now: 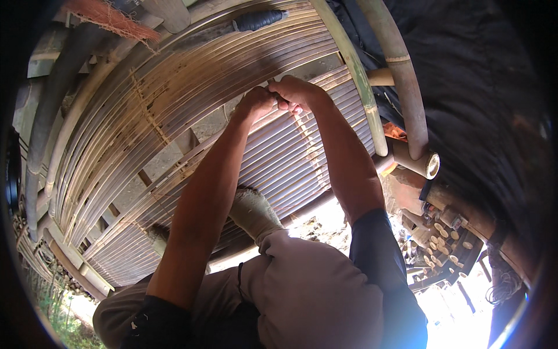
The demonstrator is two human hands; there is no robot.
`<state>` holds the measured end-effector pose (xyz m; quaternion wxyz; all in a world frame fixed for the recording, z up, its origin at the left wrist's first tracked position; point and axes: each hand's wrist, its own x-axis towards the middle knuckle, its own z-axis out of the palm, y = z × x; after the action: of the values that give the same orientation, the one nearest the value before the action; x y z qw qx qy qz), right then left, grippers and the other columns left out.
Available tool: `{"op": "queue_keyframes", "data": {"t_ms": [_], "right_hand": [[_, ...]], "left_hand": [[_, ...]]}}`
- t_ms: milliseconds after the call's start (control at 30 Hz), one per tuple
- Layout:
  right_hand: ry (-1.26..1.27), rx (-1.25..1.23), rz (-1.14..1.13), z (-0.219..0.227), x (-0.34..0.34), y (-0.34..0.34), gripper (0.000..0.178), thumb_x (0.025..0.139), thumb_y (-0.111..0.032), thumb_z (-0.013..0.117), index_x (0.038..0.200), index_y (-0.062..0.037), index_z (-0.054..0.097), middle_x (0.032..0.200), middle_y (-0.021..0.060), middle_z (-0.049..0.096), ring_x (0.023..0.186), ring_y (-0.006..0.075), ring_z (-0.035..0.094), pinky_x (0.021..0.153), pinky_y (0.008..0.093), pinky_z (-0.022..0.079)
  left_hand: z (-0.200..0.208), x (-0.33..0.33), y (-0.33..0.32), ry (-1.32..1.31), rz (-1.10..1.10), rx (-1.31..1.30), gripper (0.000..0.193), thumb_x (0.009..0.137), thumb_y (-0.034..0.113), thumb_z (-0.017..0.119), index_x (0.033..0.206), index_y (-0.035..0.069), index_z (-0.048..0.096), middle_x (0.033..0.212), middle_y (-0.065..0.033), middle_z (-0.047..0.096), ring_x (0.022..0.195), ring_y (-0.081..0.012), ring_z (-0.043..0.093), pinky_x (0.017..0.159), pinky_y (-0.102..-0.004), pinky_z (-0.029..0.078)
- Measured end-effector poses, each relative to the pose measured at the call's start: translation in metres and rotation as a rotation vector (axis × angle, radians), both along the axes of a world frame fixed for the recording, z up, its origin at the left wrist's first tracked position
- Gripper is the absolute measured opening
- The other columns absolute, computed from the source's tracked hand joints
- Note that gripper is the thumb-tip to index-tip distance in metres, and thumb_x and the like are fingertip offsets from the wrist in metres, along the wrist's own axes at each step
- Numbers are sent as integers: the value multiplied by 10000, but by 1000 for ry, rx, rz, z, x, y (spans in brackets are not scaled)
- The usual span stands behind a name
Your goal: The person weaves thin bamboo strips into a large circular frame using their hands. They interlace the strips through existing horizontal slats and secure them with orange twine.
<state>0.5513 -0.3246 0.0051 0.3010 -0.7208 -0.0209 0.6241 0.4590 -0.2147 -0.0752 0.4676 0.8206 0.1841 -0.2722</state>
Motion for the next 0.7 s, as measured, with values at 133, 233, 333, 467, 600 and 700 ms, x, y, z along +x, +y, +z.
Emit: {"op": "queue_keyframes", "data": {"t_ms": [133,233,333,467,600,700], "right_hand": [[-651,44,249,33,-16,6,400,993,-345,486,924,-7,689,717,160,695,586,215,674,577,414,537],[-659,189,-165,62,-29,12,489,992,-407,517,1171,28,651,914,192,741,715,237,730,655,363,601],[-82,816,-456,18,-27,-24,616,993,-517,527,1322,3,571,1174,209,684,680,191,697,657,338,614],[-196,439,-328,19,-37,-9,761,914,-677,551,1242,5,641,1081,225,701,867,252,707,821,363,583],[-861,156,249,52,-17,-26,848,849,-710,600,1087,103,652,1063,294,672,965,333,699,830,418,576],[-974,-131,603,63,-14,-52,720,897,-619,600,1000,90,666,985,287,684,913,356,703,822,450,569]], "left_hand": [[56,-24,-8,34,205,302,440,987,386,394,1012,75,703,1094,-238,693,1038,-411,667,869,-492,542],[63,-60,1,-304,384,413,275,965,293,532,926,87,710,962,-198,707,882,-372,692,767,-482,535],[77,-69,-13,-704,477,409,185,938,215,602,873,70,697,848,-178,693,760,-365,673,679,-467,516],[75,-60,-11,-842,553,286,203,933,194,613,815,43,680,754,-198,655,672,-384,644,620,-456,493],[78,-52,-13,-467,542,165,333,974,321,553,875,50,720,801,-228,667,744,-438,656,678,-488,500],[57,-52,-10,-313,394,262,359,1004,378,494,1100,114,718,994,-193,711,941,-410,677,800,-481,520]]}}
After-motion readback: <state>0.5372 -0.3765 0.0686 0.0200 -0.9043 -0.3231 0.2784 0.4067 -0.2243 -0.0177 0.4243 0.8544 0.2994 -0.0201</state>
